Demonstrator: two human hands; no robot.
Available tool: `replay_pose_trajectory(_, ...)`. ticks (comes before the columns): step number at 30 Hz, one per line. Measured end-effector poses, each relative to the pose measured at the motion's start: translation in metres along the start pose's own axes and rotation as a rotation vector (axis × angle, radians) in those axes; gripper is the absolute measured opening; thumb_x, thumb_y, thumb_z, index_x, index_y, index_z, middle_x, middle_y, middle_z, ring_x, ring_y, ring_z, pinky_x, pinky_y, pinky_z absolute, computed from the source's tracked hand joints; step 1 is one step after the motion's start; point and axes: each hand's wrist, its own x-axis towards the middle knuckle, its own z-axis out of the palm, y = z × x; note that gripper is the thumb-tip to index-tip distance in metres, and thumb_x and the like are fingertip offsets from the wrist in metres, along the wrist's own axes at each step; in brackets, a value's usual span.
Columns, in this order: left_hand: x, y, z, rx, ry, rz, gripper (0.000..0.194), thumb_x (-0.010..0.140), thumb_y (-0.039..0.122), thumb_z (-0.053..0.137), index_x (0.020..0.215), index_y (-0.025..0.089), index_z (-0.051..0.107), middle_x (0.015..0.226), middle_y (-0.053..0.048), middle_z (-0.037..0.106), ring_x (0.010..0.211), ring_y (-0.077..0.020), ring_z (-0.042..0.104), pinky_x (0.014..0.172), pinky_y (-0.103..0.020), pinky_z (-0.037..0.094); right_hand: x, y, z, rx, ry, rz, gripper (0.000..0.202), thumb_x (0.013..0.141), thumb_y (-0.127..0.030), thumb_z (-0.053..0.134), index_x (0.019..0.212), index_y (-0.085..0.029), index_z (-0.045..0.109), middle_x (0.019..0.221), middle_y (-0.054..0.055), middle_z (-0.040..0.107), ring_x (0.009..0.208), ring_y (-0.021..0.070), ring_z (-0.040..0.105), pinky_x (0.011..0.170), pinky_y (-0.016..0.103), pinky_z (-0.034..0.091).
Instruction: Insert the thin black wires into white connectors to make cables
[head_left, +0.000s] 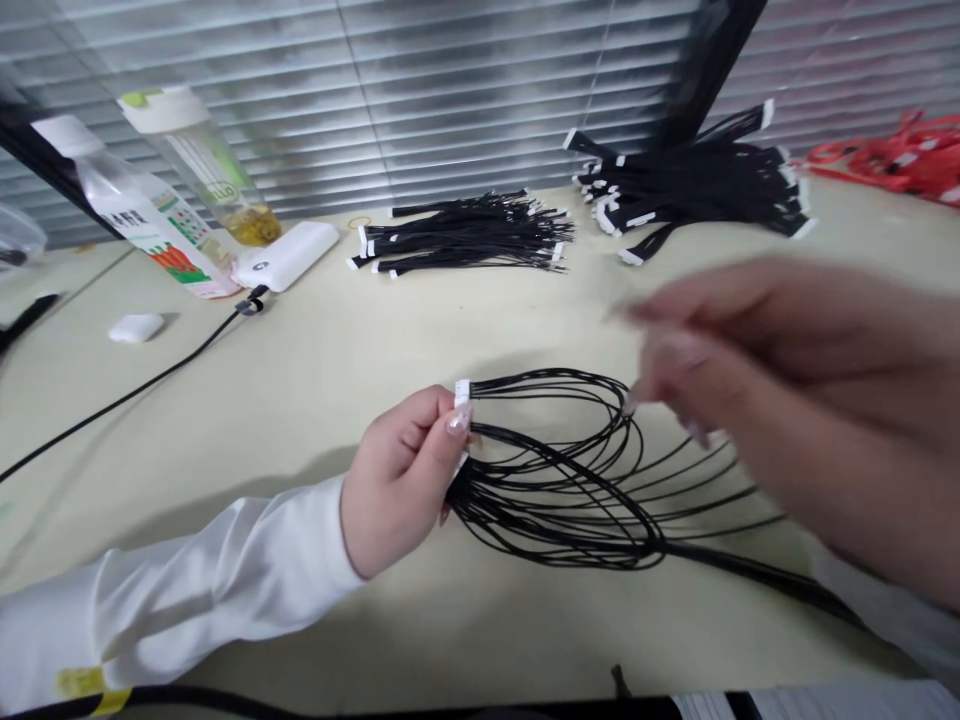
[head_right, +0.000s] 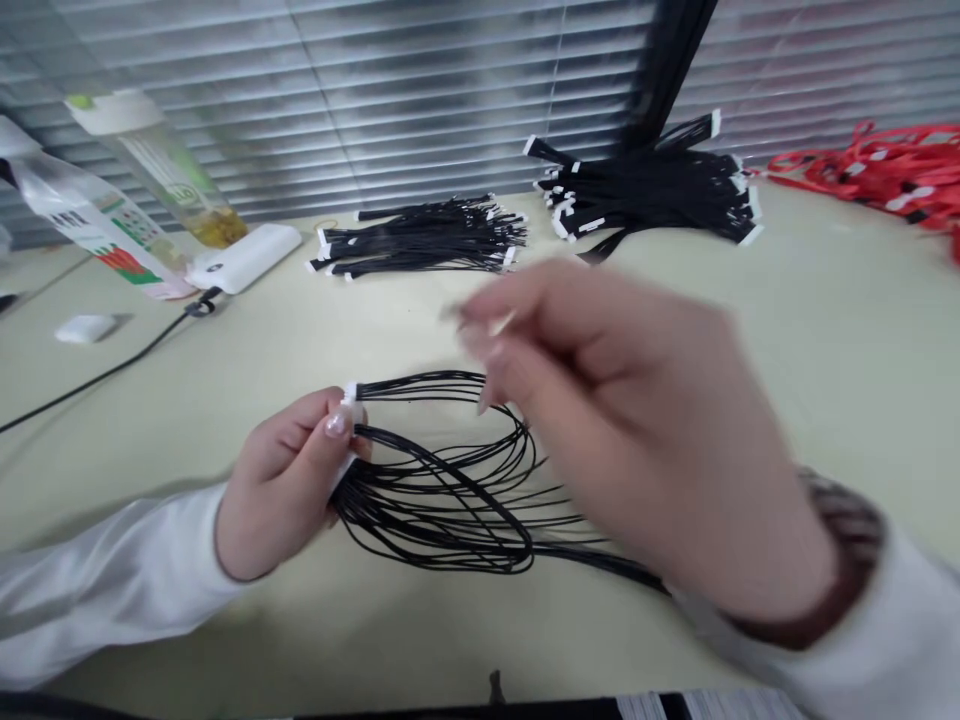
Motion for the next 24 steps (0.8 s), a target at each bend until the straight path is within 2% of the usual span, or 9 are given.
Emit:
replay_pose_trajectory(2,0.0,0.0,0.0,-0.004,-0.01,0.0,0.032,0.086,0.047,0.046,0.071,0.019,0.049,0.046,0.007,0.039,0.031,-0.0049,0.036,0.03,-0.016,0.028,0.001,-0.009,0.005,-0.021,-0.03,-0.078,0.01,0.085,-0.022,0.053,0.078,-0.02,0.06,0.063,-0.005,0.06,0.053,0.0055,0.051,0.054,0.02,0.038)
replay_pose_trajectory(4,-0.001,0.001,0.0,-0.003,-0.016,0.009,0.033,0.086,0.047,0.045,0.071,0.018,0.049,0.046,0.006,0.039,0.032,-0.005,0.036,0.031,-0.016,0.028,0.001,-0.014,0.009,-0.059,-0.084,-0.141,0.013,0.084,-0.02,0.053,0.073,-0.019,0.06,0.063,-0.004,0.061,0.054,0.006,0.051,0.053,0.02,0.036)
replay_pose_trajectory(8,-0.001,0.005,0.0,0.032,-0.037,0.025,0.034,0.086,0.048,0.045,0.07,0.018,0.049,0.046,0.006,0.039,0.031,-0.0046,0.035,0.029,-0.015,0.028,-0.001,-0.013,0.015,-0.068,-0.141,-0.164,0.014,0.084,-0.018,0.051,0.074,-0.018,0.061,0.065,-0.002,0.061,0.058,0.0078,0.053,0.054,0.022,0.034)
replay_pose_trajectory(17,-0.002,0.008,0.001,0.115,-0.051,0.112,0.033,0.088,0.043,0.043,0.068,0.017,0.047,0.049,0.006,0.04,0.033,-0.0032,0.036,0.032,-0.015,0.028,-0.003,-0.01,0.017,-0.087,-0.185,-0.237,0.017,0.088,-0.017,0.048,0.077,-0.015,0.061,0.066,-0.003,0.058,0.059,0.0055,0.048,0.056,0.02,0.032)
replay_pose_trajectory(21,-0.002,0.009,0.0,0.146,-0.107,0.108,0.032,0.09,0.042,0.041,0.069,0.017,0.046,0.047,0.007,0.037,0.032,-0.0031,0.034,0.032,-0.015,0.026,-0.003,-0.008,0.02,-0.091,-0.131,-0.29,0.019,0.087,-0.019,0.048,0.075,-0.015,0.062,0.064,-0.003,0.056,0.058,0.0057,0.047,0.054,0.02,0.032)
replay_pose_trajectory(24,-0.002,0.01,-0.002,0.227,-0.145,0.148,0.031,0.09,0.039,0.04,0.069,0.017,0.045,0.05,0.006,0.04,0.037,-0.0037,0.035,0.036,-0.015,0.029,-0.003,-0.008,0.024,-0.123,-0.149,-0.296,0.021,0.088,-0.018,0.046,0.074,-0.015,0.063,0.063,-0.002,0.055,0.057,0.0074,0.047,0.053,0.022,0.032)
